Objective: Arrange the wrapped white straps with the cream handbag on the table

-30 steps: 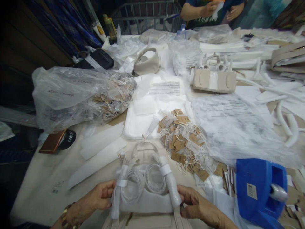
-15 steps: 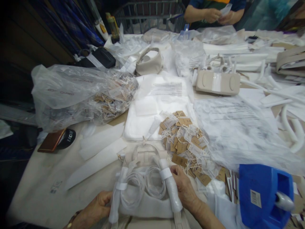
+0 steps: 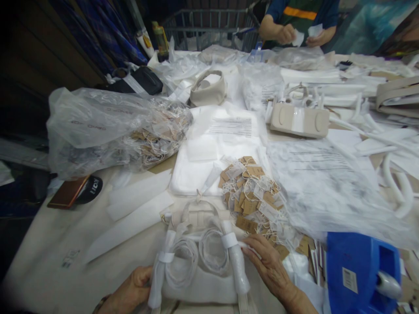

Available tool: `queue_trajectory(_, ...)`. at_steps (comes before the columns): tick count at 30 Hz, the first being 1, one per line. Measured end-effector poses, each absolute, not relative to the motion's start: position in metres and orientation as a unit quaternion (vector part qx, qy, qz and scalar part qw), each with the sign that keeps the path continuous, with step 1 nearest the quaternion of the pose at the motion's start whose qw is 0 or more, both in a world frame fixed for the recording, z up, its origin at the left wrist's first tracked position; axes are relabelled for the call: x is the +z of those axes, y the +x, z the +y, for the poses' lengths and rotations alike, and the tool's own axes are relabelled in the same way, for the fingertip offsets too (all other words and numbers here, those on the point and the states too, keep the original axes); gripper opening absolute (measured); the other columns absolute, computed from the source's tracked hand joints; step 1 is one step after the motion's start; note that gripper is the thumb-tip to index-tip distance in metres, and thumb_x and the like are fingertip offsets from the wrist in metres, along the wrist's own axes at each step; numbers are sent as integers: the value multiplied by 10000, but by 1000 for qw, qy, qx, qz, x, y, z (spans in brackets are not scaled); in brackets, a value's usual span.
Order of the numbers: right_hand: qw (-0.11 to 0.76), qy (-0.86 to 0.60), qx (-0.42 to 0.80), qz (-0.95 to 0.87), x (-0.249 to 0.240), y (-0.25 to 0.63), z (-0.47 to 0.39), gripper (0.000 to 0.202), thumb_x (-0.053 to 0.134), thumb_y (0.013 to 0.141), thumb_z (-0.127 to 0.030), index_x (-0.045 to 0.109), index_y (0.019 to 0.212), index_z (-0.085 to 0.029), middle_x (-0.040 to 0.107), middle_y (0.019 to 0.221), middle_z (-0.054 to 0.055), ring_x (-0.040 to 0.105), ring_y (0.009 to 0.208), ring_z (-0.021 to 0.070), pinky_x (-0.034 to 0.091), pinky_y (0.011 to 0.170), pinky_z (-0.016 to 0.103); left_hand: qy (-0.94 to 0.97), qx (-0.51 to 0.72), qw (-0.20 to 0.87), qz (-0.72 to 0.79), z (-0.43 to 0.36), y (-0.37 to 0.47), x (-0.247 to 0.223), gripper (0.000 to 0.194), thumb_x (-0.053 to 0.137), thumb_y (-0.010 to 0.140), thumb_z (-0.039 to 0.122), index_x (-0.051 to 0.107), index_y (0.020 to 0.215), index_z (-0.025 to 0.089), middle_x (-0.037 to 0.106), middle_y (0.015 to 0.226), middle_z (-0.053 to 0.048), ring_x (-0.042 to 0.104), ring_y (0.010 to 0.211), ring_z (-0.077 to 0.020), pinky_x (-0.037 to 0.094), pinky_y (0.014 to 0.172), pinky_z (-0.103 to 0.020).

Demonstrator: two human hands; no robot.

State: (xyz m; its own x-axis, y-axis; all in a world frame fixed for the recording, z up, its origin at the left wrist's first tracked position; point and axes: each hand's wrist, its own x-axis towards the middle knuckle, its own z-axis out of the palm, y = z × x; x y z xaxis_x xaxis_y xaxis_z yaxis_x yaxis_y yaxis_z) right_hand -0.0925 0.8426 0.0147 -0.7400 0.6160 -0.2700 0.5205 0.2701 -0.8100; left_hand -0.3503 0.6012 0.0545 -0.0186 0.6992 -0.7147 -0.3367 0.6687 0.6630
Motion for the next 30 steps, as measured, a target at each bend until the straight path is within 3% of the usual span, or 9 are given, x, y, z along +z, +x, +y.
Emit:
queue_trajectory(5,65,-392,473,-786,14,-86,842,291,510,832,-464,670,903,-232,651,927,76,603,890,225,497,819,356,157,374,681,609,603,-350,56,208,714,668,308,734,817,166,693,715,3,629,790,-216,462,848,-325)
queue_trajectory(10,92,-340,485,-800,14,-98,835,255,504,838,-428,665,861,-231,648,810,61,597,693,178,517,644,298,154,381,670,618,597,-350,46,240,709,668,318,725,844,155,693,719,-4,627,803,-220,463,843,-326)
queue_trajectory(13,103,-337,478,-805,12,-98,835,238,516,832,-418,661,843,-230,641,790,54,586,671,174,510,630,298,156,378,669,620,596,-349,46,254,715,664,336,724,841,154,691,723,-9,624,811,-225,457,855,-335)
queue_trajectory(19,108,-419,430,-792,9,-58,854,265,579,776,-484,658,838,-239,646,788,50,585,672,196,494,651,317,150,379,671,620,602,-346,51,272,734,637,374,730,799,155,680,679,-14,623,806,-234,458,861,-349)
queue_trajectory(30,135,-569,382,-715,4,1,854,369,640,647,-575,652,757,-222,635,683,17,576,640,201,459,549,272,154,381,661,627,593,-347,34,310,766,580,419,728,761,170,672,631,-18,624,823,-268,452,887,-405)
